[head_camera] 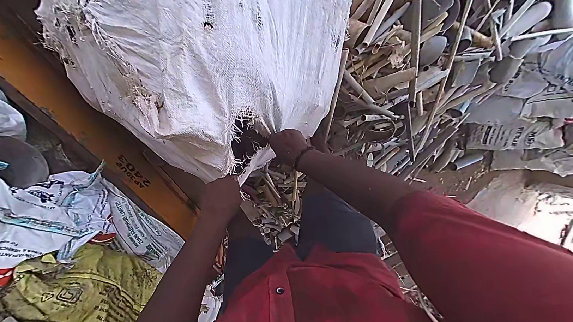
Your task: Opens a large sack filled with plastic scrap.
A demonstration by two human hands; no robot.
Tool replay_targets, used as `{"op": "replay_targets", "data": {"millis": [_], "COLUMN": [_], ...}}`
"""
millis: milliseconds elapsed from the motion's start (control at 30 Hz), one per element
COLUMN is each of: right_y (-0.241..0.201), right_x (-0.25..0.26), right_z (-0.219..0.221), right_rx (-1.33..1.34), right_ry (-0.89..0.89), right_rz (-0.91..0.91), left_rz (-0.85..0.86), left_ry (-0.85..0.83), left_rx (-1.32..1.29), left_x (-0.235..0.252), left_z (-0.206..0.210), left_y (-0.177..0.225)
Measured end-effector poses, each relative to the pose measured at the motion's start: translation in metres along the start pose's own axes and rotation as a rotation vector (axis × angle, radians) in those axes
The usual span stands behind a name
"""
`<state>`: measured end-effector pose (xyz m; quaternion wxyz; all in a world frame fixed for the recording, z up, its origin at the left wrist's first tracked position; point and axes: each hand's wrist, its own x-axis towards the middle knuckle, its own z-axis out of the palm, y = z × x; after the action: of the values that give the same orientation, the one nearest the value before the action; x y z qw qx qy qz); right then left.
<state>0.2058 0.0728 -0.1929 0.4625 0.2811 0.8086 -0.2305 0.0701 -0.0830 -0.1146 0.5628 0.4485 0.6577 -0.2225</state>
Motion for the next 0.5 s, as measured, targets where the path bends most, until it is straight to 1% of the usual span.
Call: {"op": "replay_targets", "data": {"millis": [133, 200, 267, 367, 400, 467, 500], "right_y": [0.064, 0.084, 0.074, 0.035, 0.029, 0.041, 0.056], "right_x": [-0.038, -0.048, -0.044, -0.015, -0.006, 0.009, 0.003], "right_z": [0.011, 0.007, 0.000, -0.009, -0.010, -0.009, 0.001], "right_rx": [-0.033, -0.055, -0.049, -0.074, -0.085, -0.100, -0.101], "right_ry": [0.036, 0.083, 0.045, -0.008, -0.007, 0.040, 0.036], "right_rz": [0.018, 0.026, 0.025, -0.024, -0.026, -0.027, -0.035], "left_rz": [-0.002, -0.007, -0.003, 0.009, 0.011, 0.008, 0.008], "left_ry": [0.000, -0.004, -0.015, -0.020, -0.016, 0.017, 0.025], "left_rx": [0.016, 0.030, 0.036, 0.040, 0.037, 0.033, 0.023], "left_x": [-0.008, -0.010, -0.012, -0.013, -0.015, -0.010, -0.012], "left_z": [-0.005, -0.009, -0.007, -0.007, -0.008, -0.009, -0.003], "left_y": [-0.001, 0.000, 0.001, 0.000, -0.001, -0.006, -0.007]}}
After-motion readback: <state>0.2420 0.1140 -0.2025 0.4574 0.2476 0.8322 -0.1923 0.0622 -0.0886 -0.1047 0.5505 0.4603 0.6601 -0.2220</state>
